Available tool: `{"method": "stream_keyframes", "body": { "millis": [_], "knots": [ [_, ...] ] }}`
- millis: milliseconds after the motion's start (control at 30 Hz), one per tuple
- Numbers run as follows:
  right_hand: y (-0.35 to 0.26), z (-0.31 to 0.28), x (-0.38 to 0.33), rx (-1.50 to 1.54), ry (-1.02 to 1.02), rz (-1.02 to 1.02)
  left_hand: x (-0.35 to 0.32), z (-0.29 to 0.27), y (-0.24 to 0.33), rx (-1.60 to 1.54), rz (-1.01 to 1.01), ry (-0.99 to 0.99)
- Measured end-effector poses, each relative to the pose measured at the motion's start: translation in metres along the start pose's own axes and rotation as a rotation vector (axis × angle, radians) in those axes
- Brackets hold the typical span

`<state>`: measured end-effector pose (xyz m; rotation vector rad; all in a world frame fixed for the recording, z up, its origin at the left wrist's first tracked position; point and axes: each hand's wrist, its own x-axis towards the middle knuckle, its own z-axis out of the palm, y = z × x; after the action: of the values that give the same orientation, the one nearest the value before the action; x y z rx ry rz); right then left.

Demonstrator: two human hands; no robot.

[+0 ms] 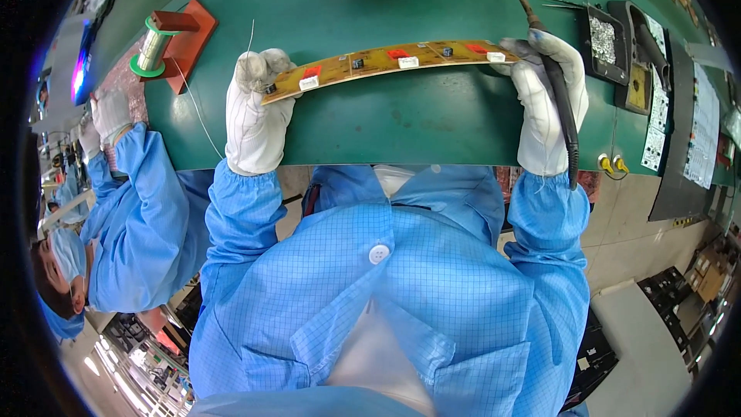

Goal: The person solders a circuit board with a soldering iron, takes a long circuit board strip from a bin, and solders components onto it using the soldering iron.

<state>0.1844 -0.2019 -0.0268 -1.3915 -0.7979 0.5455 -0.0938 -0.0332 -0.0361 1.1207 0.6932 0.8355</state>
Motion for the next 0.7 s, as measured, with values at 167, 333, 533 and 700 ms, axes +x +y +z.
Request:
{"method": "stream_keyframes", "body": {
  "millis": [167,333,533,700],
  "knots": [
    [-0.001,0.001,0.001,-0.098,-0.01,0.005,-0.007,0.006,0.005,-0.039,-0.019,0.007],
    [0.003,0.006,0.001,-0.057,0.0,-0.015,-0.024,0.022,0.025,-0.002,0.065,0.004],
    [0.002,0.01,0.003,-0.043,0.019,-0.002,-0.027,0.025,0.033,0.01,0.07,-0.013],
    [0.003,0.009,0.004,-0.053,0.027,0.005,-0.027,0.02,0.03,0.192,0.098,-0.017]
  ]
}}
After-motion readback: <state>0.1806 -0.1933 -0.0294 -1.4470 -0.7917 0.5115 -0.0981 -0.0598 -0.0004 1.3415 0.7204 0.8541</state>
